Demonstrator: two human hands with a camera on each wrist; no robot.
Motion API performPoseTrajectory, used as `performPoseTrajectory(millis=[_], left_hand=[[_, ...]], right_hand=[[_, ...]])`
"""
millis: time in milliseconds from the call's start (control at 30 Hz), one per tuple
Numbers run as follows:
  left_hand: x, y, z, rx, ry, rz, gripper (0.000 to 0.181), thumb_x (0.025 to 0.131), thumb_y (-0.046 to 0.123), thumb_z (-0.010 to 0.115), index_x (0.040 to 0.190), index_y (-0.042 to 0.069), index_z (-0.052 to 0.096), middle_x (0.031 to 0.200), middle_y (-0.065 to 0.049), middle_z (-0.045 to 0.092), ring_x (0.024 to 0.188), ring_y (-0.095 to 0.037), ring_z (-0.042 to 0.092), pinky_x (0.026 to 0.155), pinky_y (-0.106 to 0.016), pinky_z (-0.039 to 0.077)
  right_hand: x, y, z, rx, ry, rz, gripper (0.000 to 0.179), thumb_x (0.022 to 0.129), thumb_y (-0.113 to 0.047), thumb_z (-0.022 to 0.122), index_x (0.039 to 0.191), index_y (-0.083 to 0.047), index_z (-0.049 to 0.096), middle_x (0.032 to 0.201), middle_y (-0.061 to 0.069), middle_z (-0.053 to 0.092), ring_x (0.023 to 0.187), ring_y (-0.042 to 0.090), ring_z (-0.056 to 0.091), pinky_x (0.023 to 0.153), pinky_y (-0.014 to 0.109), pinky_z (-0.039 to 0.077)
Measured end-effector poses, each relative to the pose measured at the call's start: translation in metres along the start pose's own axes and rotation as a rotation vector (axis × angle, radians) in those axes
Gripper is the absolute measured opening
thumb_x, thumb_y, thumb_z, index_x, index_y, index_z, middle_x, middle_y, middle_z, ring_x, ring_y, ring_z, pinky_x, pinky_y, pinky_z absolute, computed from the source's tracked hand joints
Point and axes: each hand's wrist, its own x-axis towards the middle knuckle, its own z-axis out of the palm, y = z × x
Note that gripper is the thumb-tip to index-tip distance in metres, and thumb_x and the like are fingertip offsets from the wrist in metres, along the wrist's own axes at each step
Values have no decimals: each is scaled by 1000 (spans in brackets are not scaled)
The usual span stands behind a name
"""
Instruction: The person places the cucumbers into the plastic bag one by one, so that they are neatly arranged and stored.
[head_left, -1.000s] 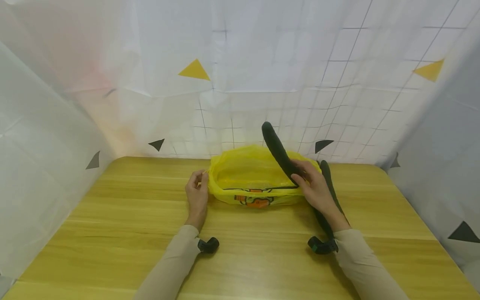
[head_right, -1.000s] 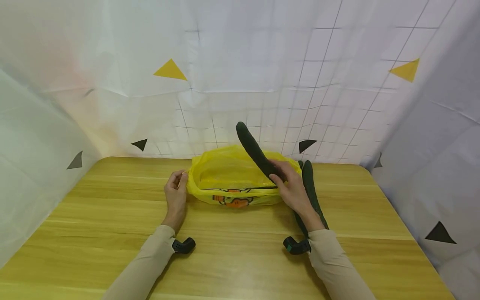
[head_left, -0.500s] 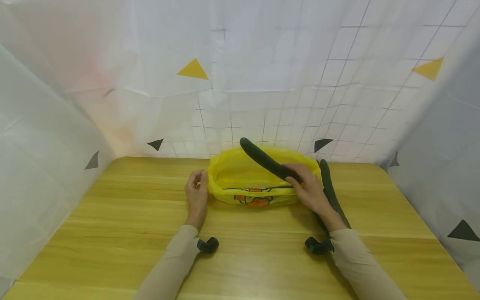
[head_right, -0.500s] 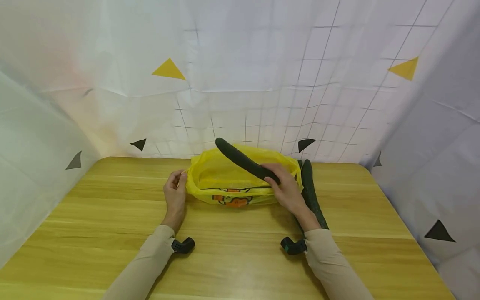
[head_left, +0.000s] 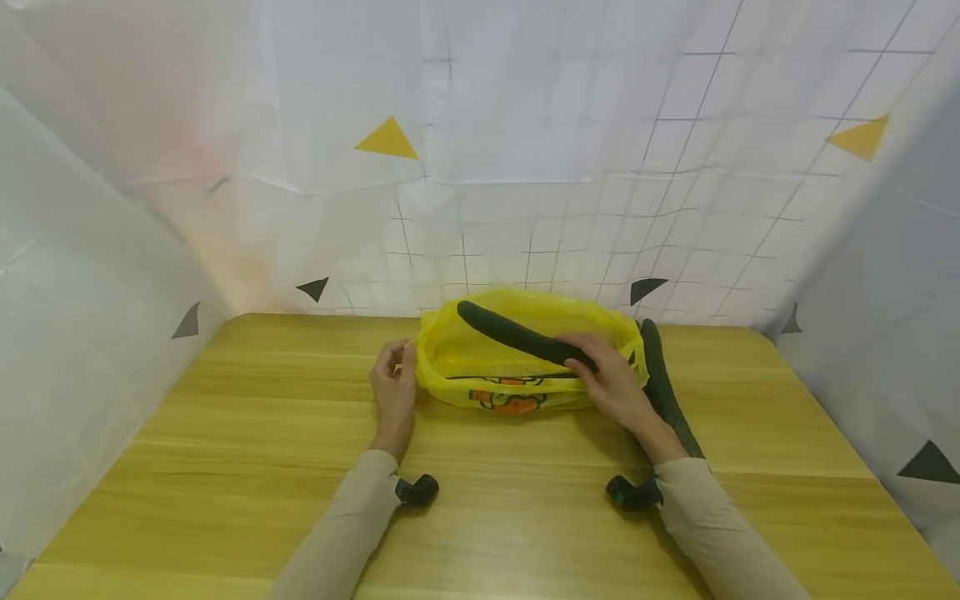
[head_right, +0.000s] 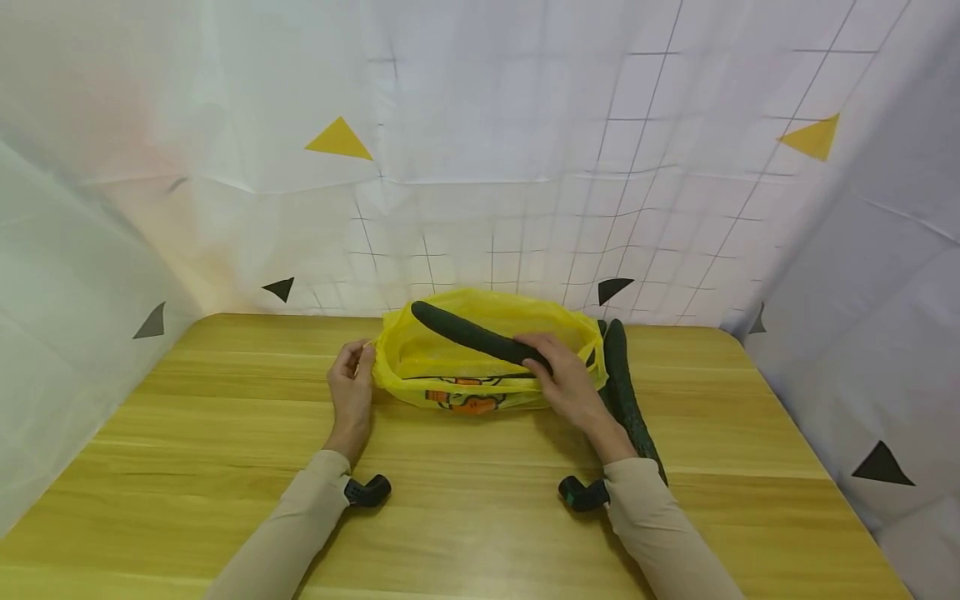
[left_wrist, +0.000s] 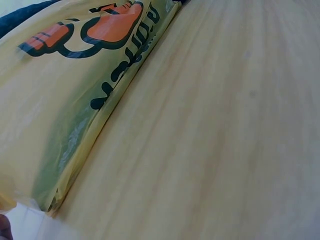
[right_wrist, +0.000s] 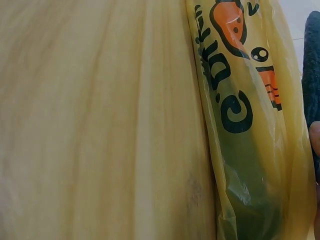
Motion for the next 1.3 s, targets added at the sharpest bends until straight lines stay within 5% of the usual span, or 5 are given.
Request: performPoseTrajectory(millis=[267,467,700,1300], left_hand=[[5,-18,1,-7,22,33,30,93,36,57,105,10,64,87,2,55,79,-12,51,65,-20,39],[4,-14,0,-23,4,7,28,94,32,57,106,8,64,87,3,55,79,-10,50,65,-19,40],[-4,12,1,7,-15,-4,25,96,21,55,108,1,62,86,5,54,78,-7,50,65,-19,41],[-5,12,0,-3,-18,-8,23,96,20,55,108,2,63,87,2,57,80,-8,52,65,-18,42]], right_hand=[[2,0,4,-4,-31,-9,38,90,-4,60,128,-9,56,124,6,59,113,23,57,91,38,47],[2,1,7,12,-46,-3,37,90,-4,60,127,-10,57,123,5,59,111,23,58,90,39,48],[3,4,8,-1,-61,14,36,91,-5,60,126,-13,57,120,4,61,108,23,60,87,39,50],[5,5,11,9,-134,28,32,93,-8,57,125,-11,56,119,4,61,106,21,60,86,38,51]])
